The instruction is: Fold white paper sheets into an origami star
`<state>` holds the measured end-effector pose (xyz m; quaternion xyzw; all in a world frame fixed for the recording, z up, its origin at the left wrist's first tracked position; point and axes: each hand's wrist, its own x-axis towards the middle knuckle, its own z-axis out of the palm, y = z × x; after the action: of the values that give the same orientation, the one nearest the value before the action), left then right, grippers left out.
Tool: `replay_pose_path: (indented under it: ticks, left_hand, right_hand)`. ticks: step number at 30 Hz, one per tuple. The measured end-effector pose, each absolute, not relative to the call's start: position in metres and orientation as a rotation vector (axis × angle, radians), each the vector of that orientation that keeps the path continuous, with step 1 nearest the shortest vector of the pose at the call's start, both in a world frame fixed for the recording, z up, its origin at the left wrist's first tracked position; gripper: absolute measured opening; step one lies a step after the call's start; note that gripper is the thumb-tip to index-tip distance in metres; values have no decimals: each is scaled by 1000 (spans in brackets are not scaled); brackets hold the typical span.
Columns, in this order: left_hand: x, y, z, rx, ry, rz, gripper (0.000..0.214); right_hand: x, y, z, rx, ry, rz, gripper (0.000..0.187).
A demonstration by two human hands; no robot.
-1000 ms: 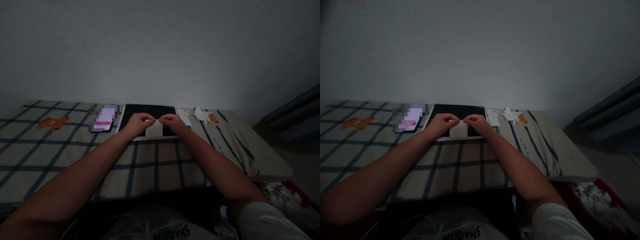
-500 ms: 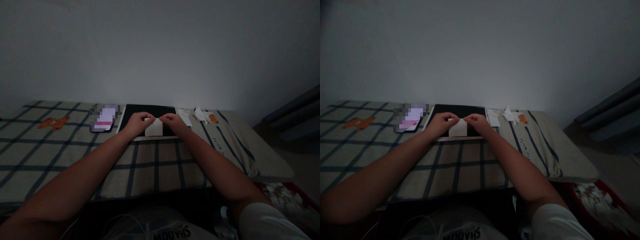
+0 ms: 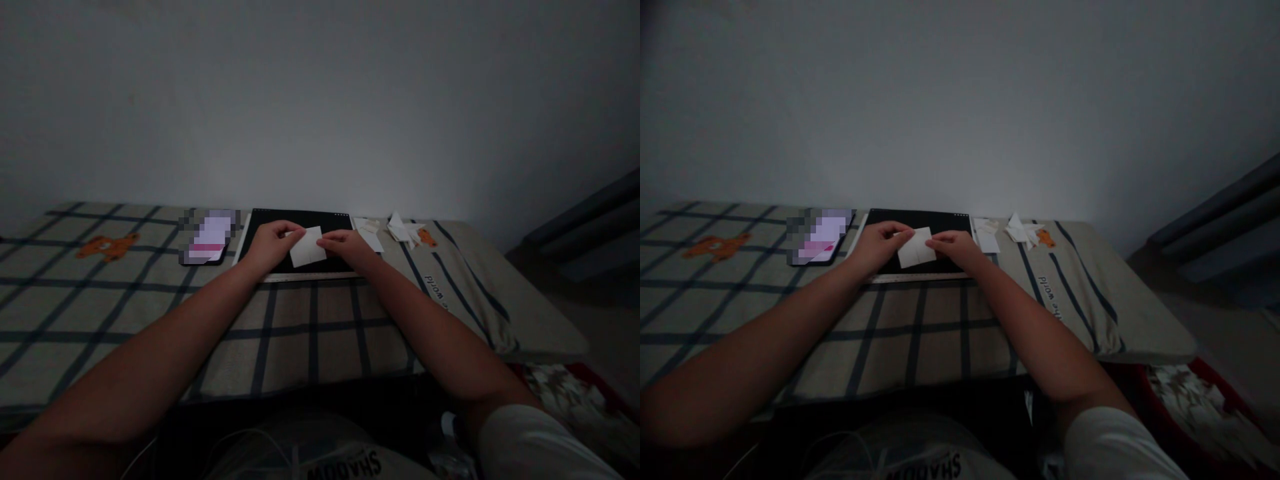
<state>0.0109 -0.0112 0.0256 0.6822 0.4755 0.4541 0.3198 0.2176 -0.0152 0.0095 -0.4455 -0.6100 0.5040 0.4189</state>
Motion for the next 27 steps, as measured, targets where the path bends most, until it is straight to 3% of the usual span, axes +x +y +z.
replay_pose_path:
  ticks: [17, 27]
  left_hand:
    - [13, -10, 23, 1531, 1235, 1339, 25]
    - [10, -8, 22, 1552, 1222, 1227, 20]
  right_hand:
    - [217, -16, 12, -1136, -1554, 1248, 21]
    - [220, -13, 10, -1167, -1561, 1167, 18]
